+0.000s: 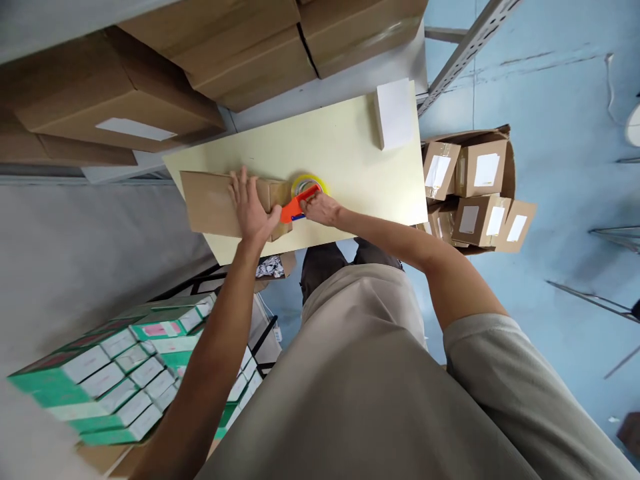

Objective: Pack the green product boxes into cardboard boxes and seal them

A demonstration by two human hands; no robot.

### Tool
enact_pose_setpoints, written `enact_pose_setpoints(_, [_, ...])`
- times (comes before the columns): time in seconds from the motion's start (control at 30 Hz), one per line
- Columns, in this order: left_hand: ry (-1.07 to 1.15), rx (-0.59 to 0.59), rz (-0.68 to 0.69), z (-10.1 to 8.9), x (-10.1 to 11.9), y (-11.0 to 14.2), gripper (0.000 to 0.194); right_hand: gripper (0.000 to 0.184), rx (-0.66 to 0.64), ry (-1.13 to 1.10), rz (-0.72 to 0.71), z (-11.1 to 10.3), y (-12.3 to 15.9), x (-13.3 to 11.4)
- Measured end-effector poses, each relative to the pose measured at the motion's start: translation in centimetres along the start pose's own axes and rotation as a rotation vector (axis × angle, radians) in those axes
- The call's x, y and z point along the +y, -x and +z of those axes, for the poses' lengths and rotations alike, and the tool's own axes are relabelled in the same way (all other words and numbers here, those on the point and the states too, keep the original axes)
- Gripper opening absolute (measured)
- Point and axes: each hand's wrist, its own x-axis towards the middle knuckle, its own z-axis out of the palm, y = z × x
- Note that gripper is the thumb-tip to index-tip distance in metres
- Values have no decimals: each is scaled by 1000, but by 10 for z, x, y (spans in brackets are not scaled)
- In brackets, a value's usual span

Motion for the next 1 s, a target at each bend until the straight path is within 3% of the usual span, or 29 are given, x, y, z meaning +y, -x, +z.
enact_pose_setpoints(0.1, [-5,-57,55,2,0,21,89,60,-46,39,-1,5,2,-17])
enact_pose_setpoints(0.2, [0,-106,90,-1,0,31,86,66,-49,24,-16,11,10,-15])
enact_pose_setpoints(0.33, [3,-124,79,-5,0,31,83,65,-60,-33,74,21,35,36])
enact_pose_setpoints(0.43, [-7,-123,90,-4,0,30,78,61,10,-72,221,19,51,81])
enact_pose_setpoints(0.5, [-17,-114,105,-4,1,30,77,65,81,-119,267,11,51,95])
enact_pose_setpoints(0.57, [-24,-102,119,-2,1,31,77,65,124,-136,276,-2,43,93])
enact_pose_setpoints(0.73, [-39,-81,104,6,3,31,82,51,129,-119,313,-32,8,58])
enact_pose_setpoints(1.0, [-42,-67,89,14,1,30,82,40,99,-194,399,-47,0,31])
